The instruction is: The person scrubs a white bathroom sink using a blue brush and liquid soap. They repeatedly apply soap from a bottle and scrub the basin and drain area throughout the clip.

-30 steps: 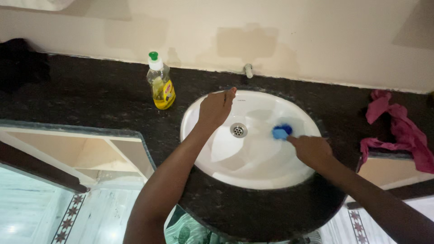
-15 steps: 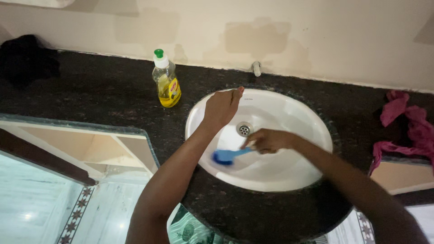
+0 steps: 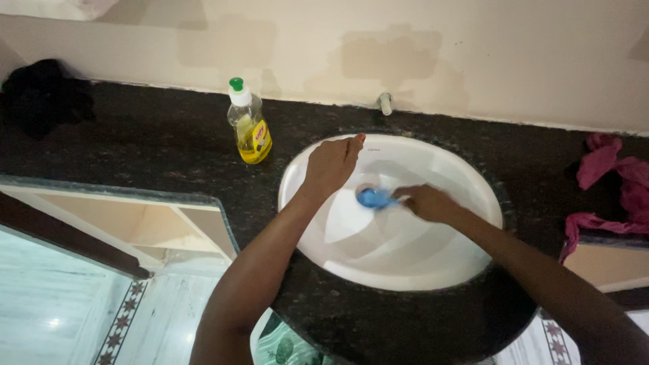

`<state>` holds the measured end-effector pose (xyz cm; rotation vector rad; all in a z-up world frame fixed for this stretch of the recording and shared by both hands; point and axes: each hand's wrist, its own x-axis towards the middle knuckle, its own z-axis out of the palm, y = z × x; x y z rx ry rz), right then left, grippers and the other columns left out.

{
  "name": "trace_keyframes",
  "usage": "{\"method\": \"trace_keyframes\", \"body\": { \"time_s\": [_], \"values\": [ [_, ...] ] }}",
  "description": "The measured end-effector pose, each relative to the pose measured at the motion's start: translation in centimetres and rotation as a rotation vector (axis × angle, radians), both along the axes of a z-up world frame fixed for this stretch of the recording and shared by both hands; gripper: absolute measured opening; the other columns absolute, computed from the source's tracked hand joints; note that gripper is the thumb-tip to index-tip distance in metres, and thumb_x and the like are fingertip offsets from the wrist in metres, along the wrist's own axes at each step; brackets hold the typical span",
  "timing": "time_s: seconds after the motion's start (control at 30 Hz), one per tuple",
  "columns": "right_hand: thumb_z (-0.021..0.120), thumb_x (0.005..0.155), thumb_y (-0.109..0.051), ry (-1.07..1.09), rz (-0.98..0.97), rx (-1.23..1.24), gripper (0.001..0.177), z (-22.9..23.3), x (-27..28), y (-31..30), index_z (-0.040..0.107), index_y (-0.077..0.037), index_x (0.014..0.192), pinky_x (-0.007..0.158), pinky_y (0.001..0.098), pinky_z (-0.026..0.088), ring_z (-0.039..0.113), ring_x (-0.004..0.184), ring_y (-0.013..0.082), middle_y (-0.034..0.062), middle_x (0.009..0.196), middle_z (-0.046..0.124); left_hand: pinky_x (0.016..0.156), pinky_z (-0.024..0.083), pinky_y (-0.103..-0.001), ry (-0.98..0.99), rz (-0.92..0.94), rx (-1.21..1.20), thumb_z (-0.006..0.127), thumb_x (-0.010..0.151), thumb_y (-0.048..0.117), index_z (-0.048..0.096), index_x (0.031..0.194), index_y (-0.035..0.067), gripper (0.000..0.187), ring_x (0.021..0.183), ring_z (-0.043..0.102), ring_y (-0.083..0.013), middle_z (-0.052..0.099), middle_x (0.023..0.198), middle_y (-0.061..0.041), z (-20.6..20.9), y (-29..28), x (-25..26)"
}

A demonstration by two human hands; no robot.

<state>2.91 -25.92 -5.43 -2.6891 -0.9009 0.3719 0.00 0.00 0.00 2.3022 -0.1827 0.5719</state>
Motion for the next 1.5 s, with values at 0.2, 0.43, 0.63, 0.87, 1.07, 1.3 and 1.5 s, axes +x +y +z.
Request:
{"method": "trace_keyframes", "body": {
  "time_s": [0.2, 0.43, 0.63, 0.87, 1.07, 1.3, 1.5],
  "values": [
    [0.059, 0.099, -0.026, -0.065, -0.274, -0.198, 0.035, -1.3, 1.9, 1.6, 0.067, -0.037, 0.132, 0.082, 0.0489, 0.058, 0.074, 0.095, 0.0328, 0.0117, 0.103, 0.077, 0.066, 0.053, -0.053, -0.028, 0.01, 0.11, 0.04, 0.107, 0.047, 0.074, 0.087, 0.01, 0.055, 0.072, 0.07, -0.0389, 0.072, 0.075, -0.016, -0.4, -0.2, 0.5],
    [0.067, 0.089, -0.012, 0.205, 0.168, 0.465, 0.028, -2.6, 1.8, 6.9, 0.074, -0.014, 0.117, 0.069, 0.0403, 0.058, 0.07, 0.074, 0.0223, 0.0111, 0.087, 0.074, 0.07, 0.054, -0.052, 0.044, 0.052, 0.089, 0.039, 0.106, 0.05, 0.078, 0.091, 0.012, 0.056, 0.075, 0.07, -0.0391, 0.073, 0.077, -0.017, 0.0, 0.0, 0.6],
    [0.065, 0.097, -0.019, 0.415, 0.012, 0.04, 0.03, -1.0, -3.3, 1.0, 0.073, -0.024, 0.126, 0.076, 0.0357, 0.059, 0.069, 0.08, 0.0191, 0.0085, 0.101, 0.074, 0.075, 0.056, -0.048, 0.092, -0.02, -0.056, 0.036, 0.103, 0.052, 0.077, 0.093, 0.013, 0.058, 0.078, 0.074, -0.0341, 0.077, 0.077, -0.01, 0.3, 0.0, 0.4],
    [0.057, 0.098, -0.02, -0.107, -0.239, -0.202, 0.042, 2.6, -2.5, -7.9, 0.065, -0.03, 0.138, 0.08, 0.0431, 0.061, 0.075, 0.088, 0.0248, 0.0065, 0.121, 0.075, 0.078, 0.056, -0.049, 0.188, -0.081, 0.157, 0.048, 0.104, 0.045, 0.078, 0.104, 0.015, 0.042, 0.084, 0.072, -0.0357, 0.075, 0.086, -0.012, -1.9, -1.0, 1.2],
    [0.05, 0.098, -0.016, 0.759, -0.5, 0.551, 0.06, 4.2, -4.8, -0.9, 0.029, -0.022, 0.154, 0.062, 0.0432, 0.06, 0.074, 0.072, 0.0306, 0.0177, 0.093, 0.071, 0.089, 0.052, -0.048, 0.144, -0.671, 0.296, 0.076, 0.077, 0.016, 0.07, 0.124, 0.01, 0.048, 0.106, 0.065, -0.0387, 0.066, 0.122, -0.019, -4.3, -2.6, 0.0],
    [0.032, 0.103, -0.044, 0.666, -0.418, 0.73, 0.054, 8.5, -6.7, 0.0, 0.035, -0.02, 0.151, 0.056, 0.0352, 0.06, 0.074, 0.065, 0.0213, 0.012, 0.093, 0.073, 0.087, 0.056, -0.042, 0.527, -0.473, 0.314, 0.066, 0.09, 0.025, 0.074, 0.108, 0.011, 0.025, 0.098, 0.073, -0.0303, 0.074, 0.109, -0.013, -3.2, -4.8, -1.3],
    [0.038, 0.106, -0.041, 0.319, -0.425, 0.878, 0.049, 8.8, -4.9, -2.9, 0.047, -0.016, 0.147, 0.048, 0.028, 0.049, 0.064, 0.055, 0.0144, 0.0092, 0.08, 0.07, 0.081, 0.054, -0.041, 0.33, -0.689, 0.326, 0.065, 0.093, 0.032, 0.076, 0.105, 0.008, 0.029, 0.09, 0.071, -0.0309, 0.074, 0.099, -0.015, -0.6, -4.5, -2.5]
  ]
}}
